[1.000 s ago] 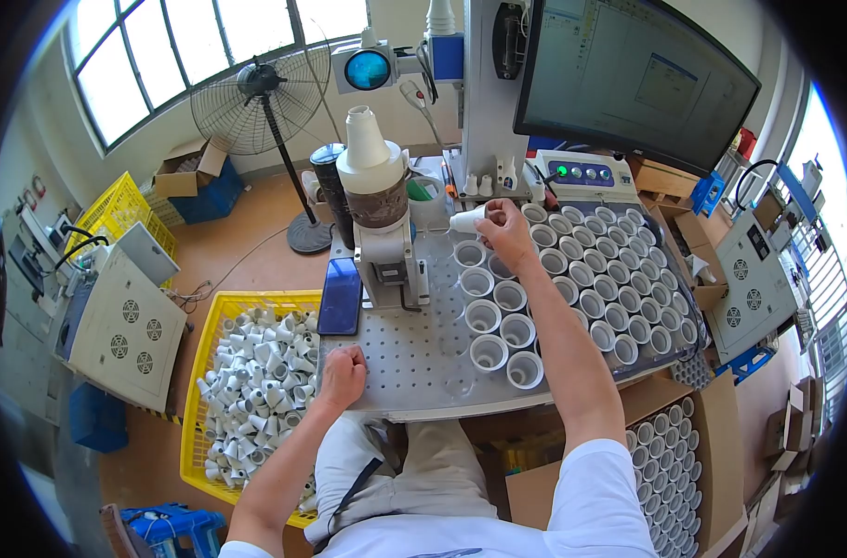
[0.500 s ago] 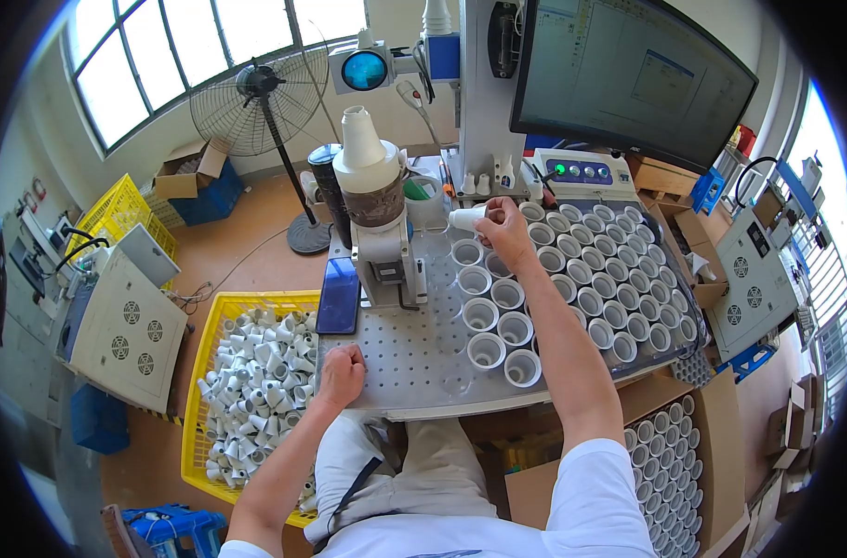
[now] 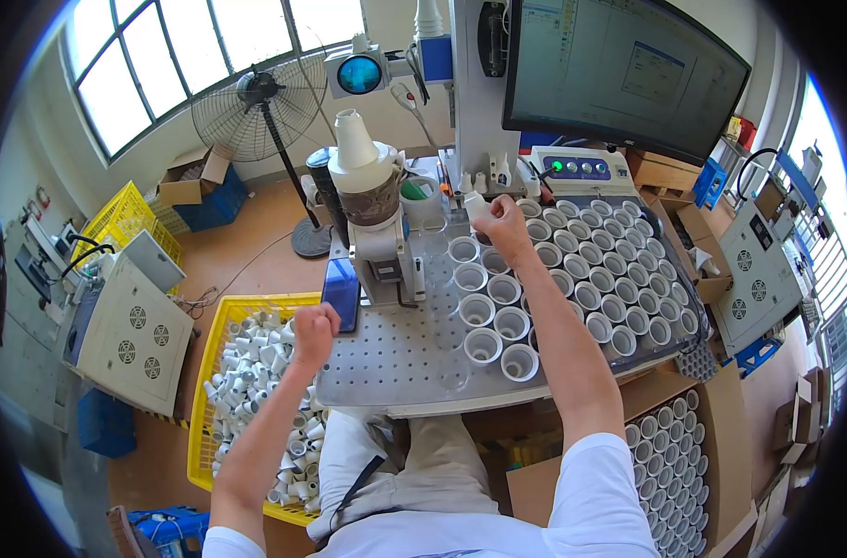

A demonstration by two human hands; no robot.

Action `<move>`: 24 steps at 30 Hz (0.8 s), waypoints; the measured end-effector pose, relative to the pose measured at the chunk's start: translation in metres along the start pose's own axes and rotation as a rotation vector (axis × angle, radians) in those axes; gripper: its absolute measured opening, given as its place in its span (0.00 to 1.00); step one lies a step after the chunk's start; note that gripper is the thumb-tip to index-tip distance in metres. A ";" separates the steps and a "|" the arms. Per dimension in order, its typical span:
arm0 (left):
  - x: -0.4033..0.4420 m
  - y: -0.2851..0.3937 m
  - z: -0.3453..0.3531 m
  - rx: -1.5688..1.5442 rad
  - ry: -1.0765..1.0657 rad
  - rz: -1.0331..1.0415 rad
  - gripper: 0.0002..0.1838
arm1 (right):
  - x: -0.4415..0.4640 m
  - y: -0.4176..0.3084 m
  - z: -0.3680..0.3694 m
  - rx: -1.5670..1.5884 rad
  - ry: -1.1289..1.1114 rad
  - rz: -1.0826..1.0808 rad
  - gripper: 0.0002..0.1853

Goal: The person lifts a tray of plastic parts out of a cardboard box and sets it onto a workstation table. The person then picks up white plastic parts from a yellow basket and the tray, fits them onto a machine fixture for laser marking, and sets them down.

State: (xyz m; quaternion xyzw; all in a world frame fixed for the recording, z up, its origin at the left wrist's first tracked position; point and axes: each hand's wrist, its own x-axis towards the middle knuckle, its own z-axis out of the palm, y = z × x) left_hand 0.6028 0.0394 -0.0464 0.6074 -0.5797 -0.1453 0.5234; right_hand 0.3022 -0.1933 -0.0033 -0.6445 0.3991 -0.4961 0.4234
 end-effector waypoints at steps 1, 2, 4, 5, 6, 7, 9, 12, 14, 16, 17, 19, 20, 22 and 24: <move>0.022 0.008 -0.008 0.004 0.081 0.069 0.14 | 0.001 0.002 -0.001 0.002 0.000 0.000 0.16; 0.045 0.018 -0.015 0.007 0.165 0.138 0.14 | 0.005 0.006 -0.003 0.083 0.003 0.017 0.15; 0.089 0.058 -0.032 0.056 0.171 0.080 0.15 | 0.011 0.001 -0.003 0.164 0.004 0.030 0.15; 0.120 0.054 -0.032 0.035 0.234 0.161 0.15 | 0.013 -0.011 -0.002 0.263 0.029 0.042 0.14; 0.148 0.051 -0.030 0.012 0.296 0.242 0.16 | 0.015 -0.023 -0.002 0.361 0.056 0.054 0.14; 0.162 0.079 -0.032 0.120 0.331 0.275 0.16 | 0.019 -0.036 0.000 0.356 0.057 0.053 0.14; 0.205 0.109 -0.018 0.279 0.452 0.389 0.15 | 0.028 -0.070 0.009 0.446 0.022 -0.074 0.14; 0.218 0.171 0.006 -0.164 0.327 0.115 0.11 | 0.028 -0.137 0.041 0.545 -0.004 -0.225 0.14; 0.216 0.197 0.003 -0.644 0.093 -0.243 0.13 | 0.032 -0.163 0.064 0.467 -0.017 -0.298 0.14; 0.216 0.199 -0.007 -0.808 0.163 -0.147 0.18 | 0.026 -0.186 0.084 0.391 -0.031 -0.367 0.14; 0.213 0.200 -0.014 -0.805 0.161 -0.149 0.18 | 0.019 -0.195 0.094 0.355 -0.052 -0.363 0.15; 0.197 0.201 -0.040 -0.868 0.400 -0.195 0.15 | 0.011 -0.195 0.106 0.327 -0.065 -0.352 0.16; 0.197 0.160 -0.054 -0.617 0.369 0.012 0.15 | 0.010 -0.189 0.112 0.190 -0.073 -0.371 0.17; 0.167 0.121 -0.085 0.196 0.335 0.265 0.08 | 0.009 -0.179 0.120 -0.011 -0.063 -0.433 0.19; 0.120 0.101 -0.109 0.722 0.339 0.232 0.10 | 0.009 -0.173 0.124 -0.007 -0.077 -0.404 0.18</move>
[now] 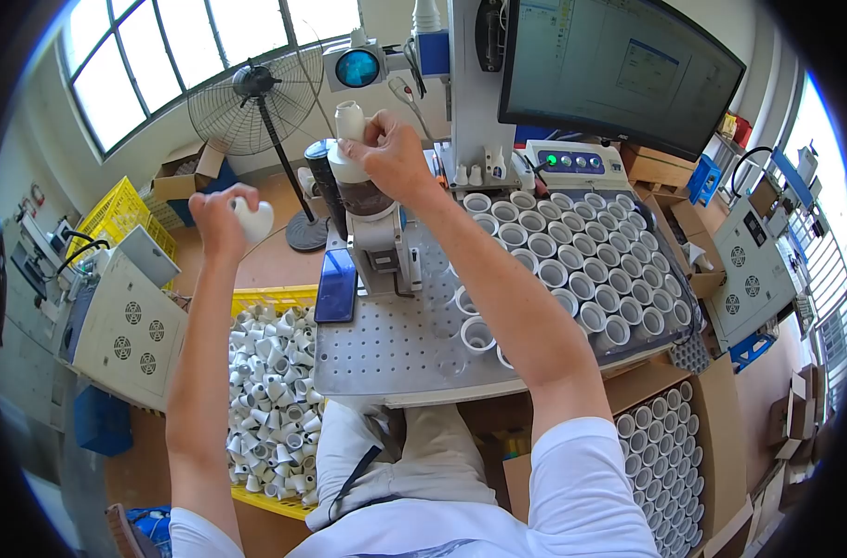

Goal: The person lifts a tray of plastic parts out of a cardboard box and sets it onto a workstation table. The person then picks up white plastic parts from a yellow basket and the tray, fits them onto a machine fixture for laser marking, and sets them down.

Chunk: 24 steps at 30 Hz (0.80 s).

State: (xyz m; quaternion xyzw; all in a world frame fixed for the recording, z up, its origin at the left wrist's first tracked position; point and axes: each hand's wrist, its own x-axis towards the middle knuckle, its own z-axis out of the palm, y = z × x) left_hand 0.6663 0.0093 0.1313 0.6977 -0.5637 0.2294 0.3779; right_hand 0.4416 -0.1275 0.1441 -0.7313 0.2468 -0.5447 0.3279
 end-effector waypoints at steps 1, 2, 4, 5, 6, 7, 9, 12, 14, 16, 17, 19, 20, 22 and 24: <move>-0.019 -0.025 0.008 -0.021 -0.004 -0.081 0.14 | -0.002 0.004 0.000 0.003 -0.011 0.025 0.17; -0.038 -0.047 0.011 -0.030 -0.040 -0.131 0.14 | -0.001 0.006 -0.002 -0.002 -0.005 0.044 0.17; -0.087 -0.129 0.034 -0.104 -0.076 -0.239 0.15 | -0.005 0.009 -0.014 -0.020 -0.107 0.031 0.17; -0.111 -0.180 0.048 -0.170 -0.068 -0.293 0.16 | -0.014 0.011 -0.026 -0.032 -0.091 0.056 0.17; -0.132 -0.198 0.043 -0.065 -0.073 -0.304 0.17 | -0.021 0.012 -0.042 -0.182 -0.127 0.003 0.17; -0.156 -0.214 0.037 0.041 -0.071 -0.319 0.17 | -0.026 0.009 -0.059 -0.332 -0.172 -0.053 0.17; -0.200 -0.274 0.033 0.147 -0.203 -0.326 0.18 | -0.055 -0.014 -0.089 -0.483 -0.297 0.091 0.17; -0.228 -0.281 0.028 0.225 -0.219 -0.354 0.17 | -0.072 0.023 -0.117 -0.736 -0.506 0.059 0.18; -0.235 -0.285 0.040 0.014 -0.218 -0.658 0.13 | -0.079 0.055 -0.128 -0.812 -0.510 0.181 0.22; -0.235 -0.263 0.062 -0.033 -0.167 -0.546 0.10 | -0.081 0.078 -0.126 -0.828 -0.543 0.203 0.24; -0.234 -0.247 0.071 -0.072 -0.111 -0.439 0.09 | -0.078 0.086 -0.124 -0.837 -0.583 0.217 0.26; -0.213 -0.151 0.063 -0.196 -0.168 -0.261 0.10 | -0.081 0.077 -0.110 -0.843 -0.631 0.226 0.28; -0.205 -0.102 0.059 -0.254 -0.207 -0.291 0.08 | -0.083 0.080 -0.101 -0.937 -0.652 0.266 0.29; -0.206 -0.045 0.065 -0.473 -0.293 -0.205 0.05 | -0.082 0.087 -0.083 -1.027 -0.681 0.274 0.29; -0.217 -0.009 0.076 -0.531 -0.457 -0.184 0.04 | -0.076 0.089 -0.080 -1.103 -0.762 0.297 0.28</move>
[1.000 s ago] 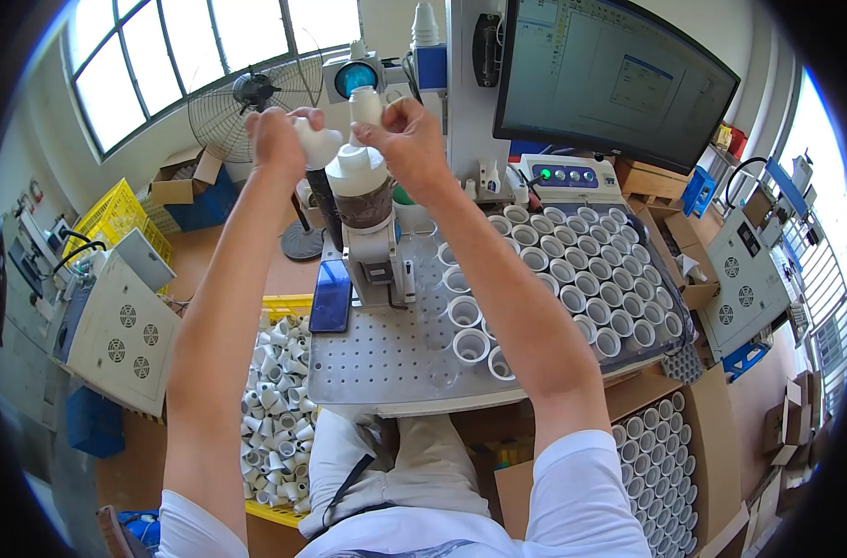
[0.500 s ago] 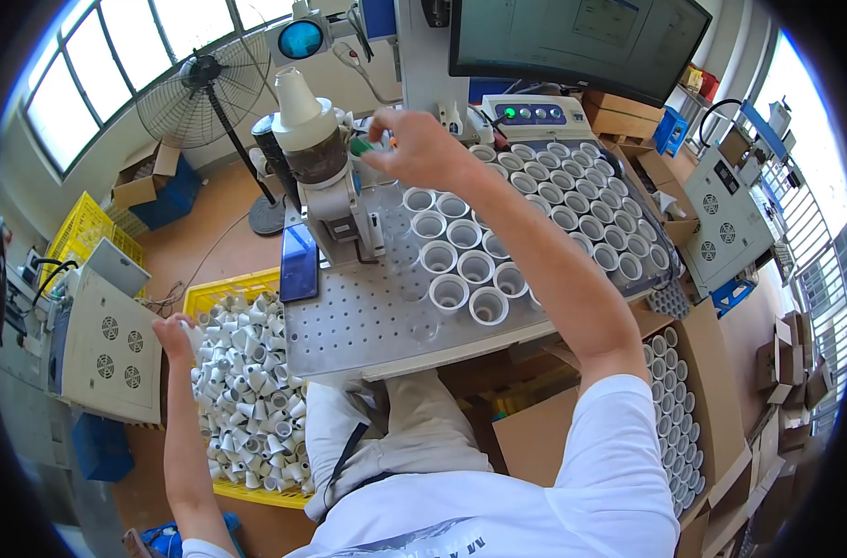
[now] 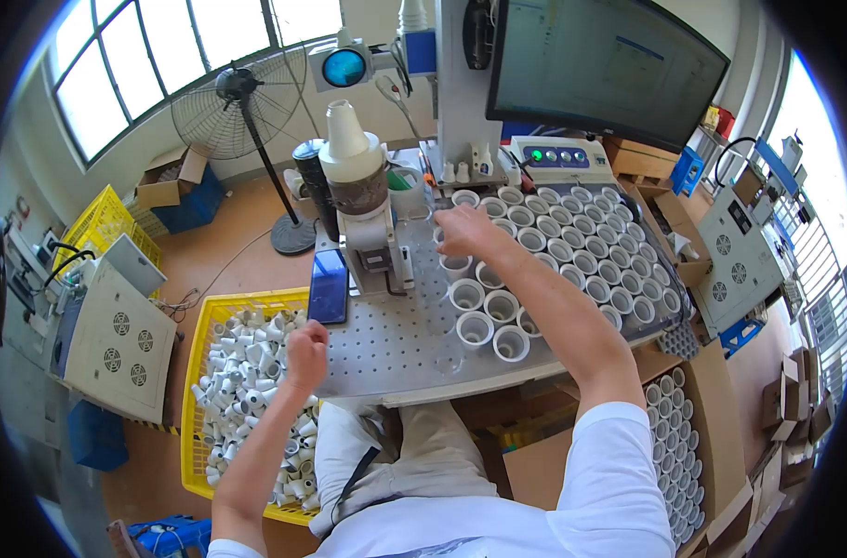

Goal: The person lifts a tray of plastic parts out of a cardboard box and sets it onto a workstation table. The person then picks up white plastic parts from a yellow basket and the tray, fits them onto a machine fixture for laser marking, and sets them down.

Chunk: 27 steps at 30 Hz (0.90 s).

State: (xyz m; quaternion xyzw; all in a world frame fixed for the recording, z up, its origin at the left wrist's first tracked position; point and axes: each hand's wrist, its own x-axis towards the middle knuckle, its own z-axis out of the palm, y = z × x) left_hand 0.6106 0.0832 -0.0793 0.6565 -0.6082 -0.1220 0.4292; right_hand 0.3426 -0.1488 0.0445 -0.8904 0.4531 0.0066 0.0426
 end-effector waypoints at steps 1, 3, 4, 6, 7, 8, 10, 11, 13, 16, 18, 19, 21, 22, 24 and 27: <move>-0.001 0.009 0.015 -0.027 -0.016 0.019 0.03 | 0.000 -0.003 -0.006 -0.008 0.015 -0.018 0.28; -0.001 0.017 0.035 -0.018 -0.021 0.064 0.03 | -0.003 -0.005 -0.016 -0.013 -0.008 0.006 0.27; -0.002 0.014 0.045 0.011 -0.027 0.073 0.04 | 0.000 0.004 -0.014 0.080 0.124 -0.045 0.26; -0.003 0.012 0.051 0.060 -0.074 0.041 0.04 | 0.007 0.020 -0.014 0.244 0.214 -0.029 0.25; -0.004 0.014 0.050 0.060 -0.076 0.040 0.04 | 0.010 0.028 -0.014 0.412 0.305 -0.006 0.24; -0.005 0.015 0.048 0.050 -0.075 0.037 0.04 | 0.019 0.042 -0.004 0.582 0.352 -0.045 0.24; -0.007 0.014 0.047 0.048 -0.071 0.034 0.03 | 0.021 0.055 0.011 0.756 0.389 0.006 0.24; -0.008 0.013 0.048 0.046 -0.065 0.044 0.03 | 0.020 0.059 0.020 0.926 0.422 0.062 0.24; -0.008 0.017 0.048 0.047 -0.058 0.055 0.03 | 0.012 0.059 0.031 1.030 0.447 0.082 0.23; -0.011 0.020 0.046 0.068 -0.077 0.079 0.02 | 0.011 0.063 0.038 1.235 0.497 0.170 0.23; -0.009 0.021 0.047 0.086 -0.076 0.105 0.02 | 0.013 0.068 0.041 1.268 0.486 0.170 0.23; -0.009 0.020 0.048 0.083 -0.079 0.107 0.02 | 0.014 0.072 0.042 1.296 0.475 0.164 0.23; -0.011 0.018 0.048 0.084 -0.069 0.099 0.02 | 0.017 0.076 0.046 1.320 0.491 0.159 0.23; -0.011 0.018 0.049 0.083 -0.070 0.100 0.02 | 0.018 0.077 0.047 1.330 0.492 0.153 0.23; -0.010 0.019 0.048 0.081 -0.082 0.087 0.03 | 0.018 0.076 0.045 1.342 0.493 0.143 0.22; -0.010 0.020 0.046 0.081 -0.090 0.092 0.02 | 0.015 0.072 0.042 1.323 0.513 0.153 0.22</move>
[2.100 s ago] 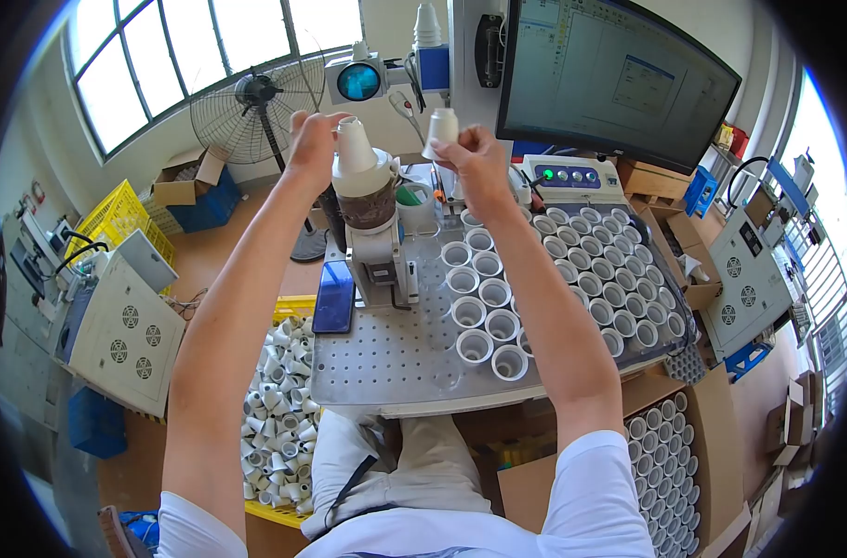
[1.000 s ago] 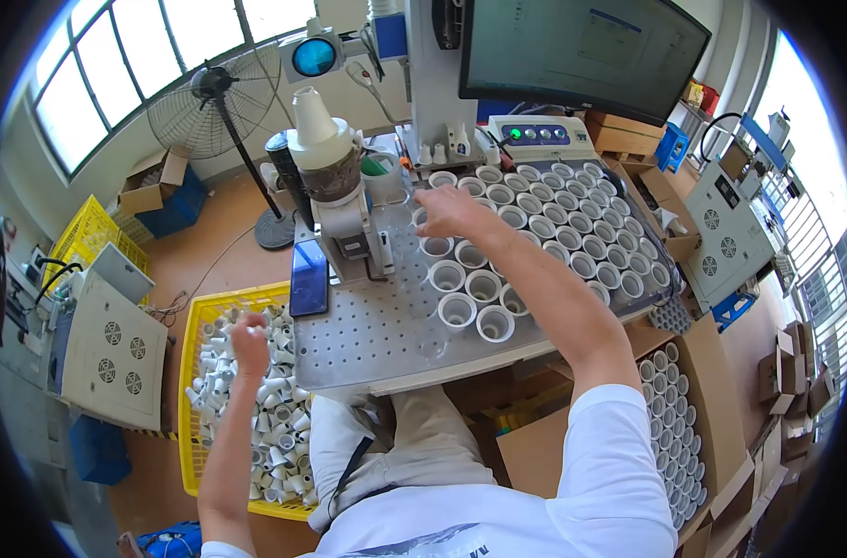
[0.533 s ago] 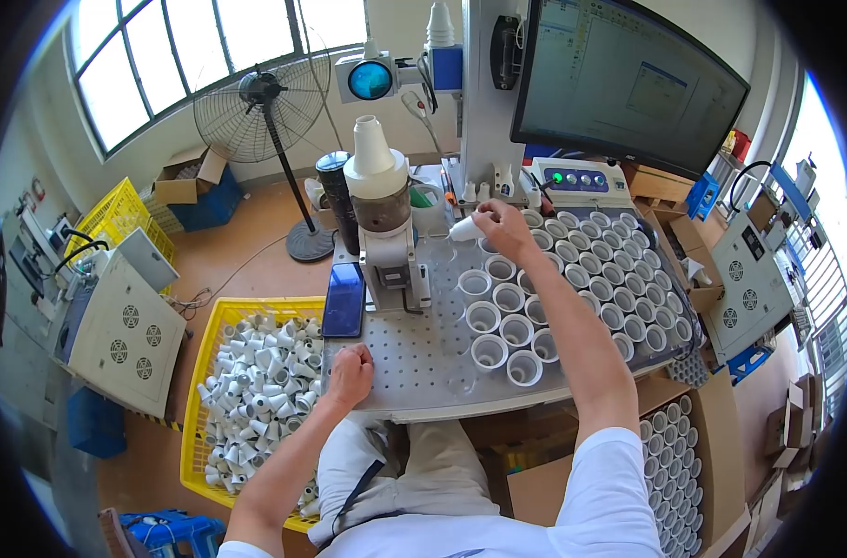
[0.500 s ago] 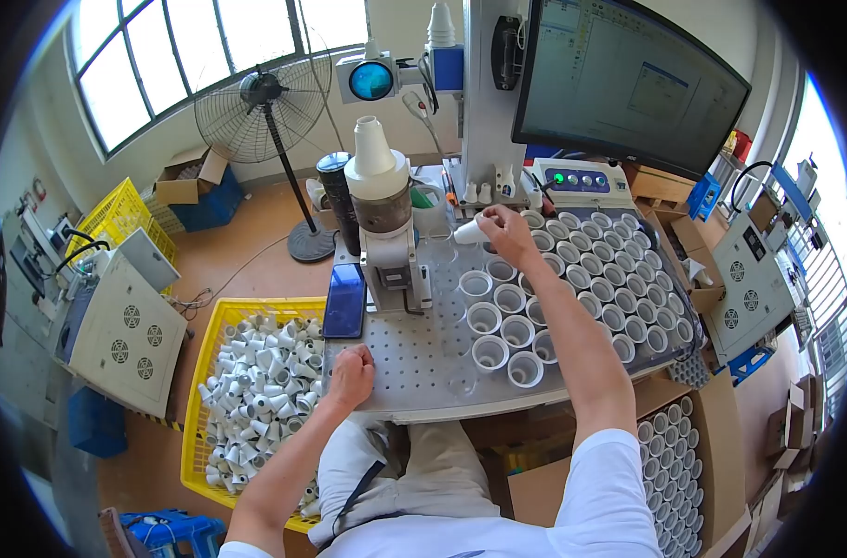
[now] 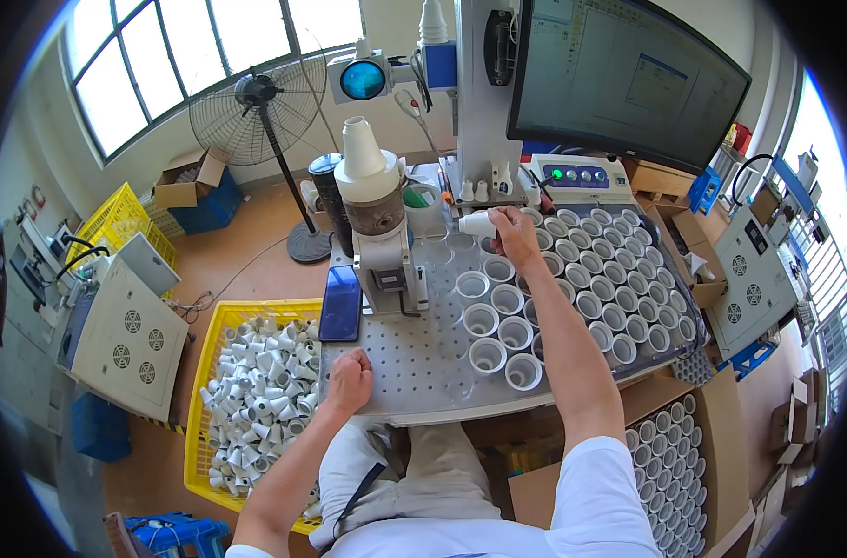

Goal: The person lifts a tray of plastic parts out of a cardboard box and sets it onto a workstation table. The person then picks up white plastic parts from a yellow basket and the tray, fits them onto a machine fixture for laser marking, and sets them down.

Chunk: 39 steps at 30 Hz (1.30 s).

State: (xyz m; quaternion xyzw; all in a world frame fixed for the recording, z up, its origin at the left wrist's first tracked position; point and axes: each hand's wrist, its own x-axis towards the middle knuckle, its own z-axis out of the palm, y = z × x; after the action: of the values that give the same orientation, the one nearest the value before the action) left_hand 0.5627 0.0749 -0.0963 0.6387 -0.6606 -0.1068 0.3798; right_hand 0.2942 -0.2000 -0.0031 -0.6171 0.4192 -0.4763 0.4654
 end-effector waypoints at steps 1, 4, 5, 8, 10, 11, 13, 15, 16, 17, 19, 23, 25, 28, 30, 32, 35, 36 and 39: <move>0.000 0.000 0.000 0.001 -0.002 -0.001 0.02 | 0.001 0.002 0.000 0.010 -0.003 0.001 0.22; 0.000 -0.001 0.000 0.007 -0.004 0.009 0.02 | 0.002 0.004 -0.001 0.024 -0.007 0.004 0.22; -0.001 -0.001 0.000 0.006 -0.003 0.008 0.02 | 0.001 0.004 -0.001 0.030 -0.007 0.005 0.22; -0.001 -0.001 0.000 0.008 -0.003 0.005 0.02 | 0.001 0.003 -0.001 0.009 -0.013 0.005 0.22; -0.001 -0.001 0.001 0.011 -0.007 0.004 0.02 | 0.000 0.002 -0.001 0.005 -0.015 0.003 0.22; -0.001 -0.001 0.001 0.014 -0.004 0.003 0.02 | 0.000 0.002 -0.001 0.002 -0.016 0.000 0.22; -0.001 -0.001 0.001 0.018 -0.003 0.000 0.02 | -0.001 0.001 -0.001 0.008 -0.018 0.002 0.22; -0.001 -0.001 0.001 0.024 -0.004 -0.003 0.02 | -0.002 -0.001 -0.001 0.014 -0.020 0.002 0.22; -0.001 -0.001 0.001 0.024 -0.005 -0.003 0.02 | -0.002 -0.001 -0.001 0.012 -0.016 0.006 0.22; -0.002 -0.002 0.002 0.022 -0.003 -0.004 0.02 | -0.002 -0.001 -0.001 0.010 -0.012 0.010 0.22; -0.002 -0.003 0.003 0.020 -0.002 -0.005 0.02 | 0.000 0.003 -0.002 0.013 -0.016 0.010 0.22; -0.002 -0.002 0.002 0.016 0.001 -0.018 0.02 | 0.001 0.004 -0.002 0.010 -0.020 0.010 0.22; -0.001 -0.001 0.002 0.016 0.000 -0.018 0.02 | 0.000 0.003 -0.003 0.014 -0.022 0.006 0.22; 0.003 -0.005 0.002 -0.005 0.031 -0.011 0.03 | -0.001 0.001 -0.004 0.036 -0.030 0.002 0.23; 0.010 -0.010 0.000 -0.243 0.059 -0.110 0.08 | -0.001 0.001 -0.004 0.057 -0.038 0.002 0.23; 0.036 -0.005 -0.024 -0.266 0.126 -0.109 0.11 | 0.000 0.001 -0.006 0.155 -0.016 -0.024 0.23; 0.104 0.023 -0.078 -0.261 0.406 0.038 0.13 | 0.006 -0.005 -0.010 0.378 0.054 -0.042 0.22; 0.129 0.040 -0.098 -0.264 0.430 0.058 0.15 | 0.006 -0.012 -0.010 0.377 0.054 -0.046 0.22; 0.203 0.070 -0.130 -0.127 0.597 0.132 0.14 | 0.006 -0.049 -0.003 0.501 0.086 -0.104 0.19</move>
State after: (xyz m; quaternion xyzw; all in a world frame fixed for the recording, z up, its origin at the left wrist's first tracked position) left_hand 0.6134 -0.0572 0.1116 0.5726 -0.5520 0.0694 0.6021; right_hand 0.2960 -0.1961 0.0465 -0.4826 0.2749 -0.6144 0.5604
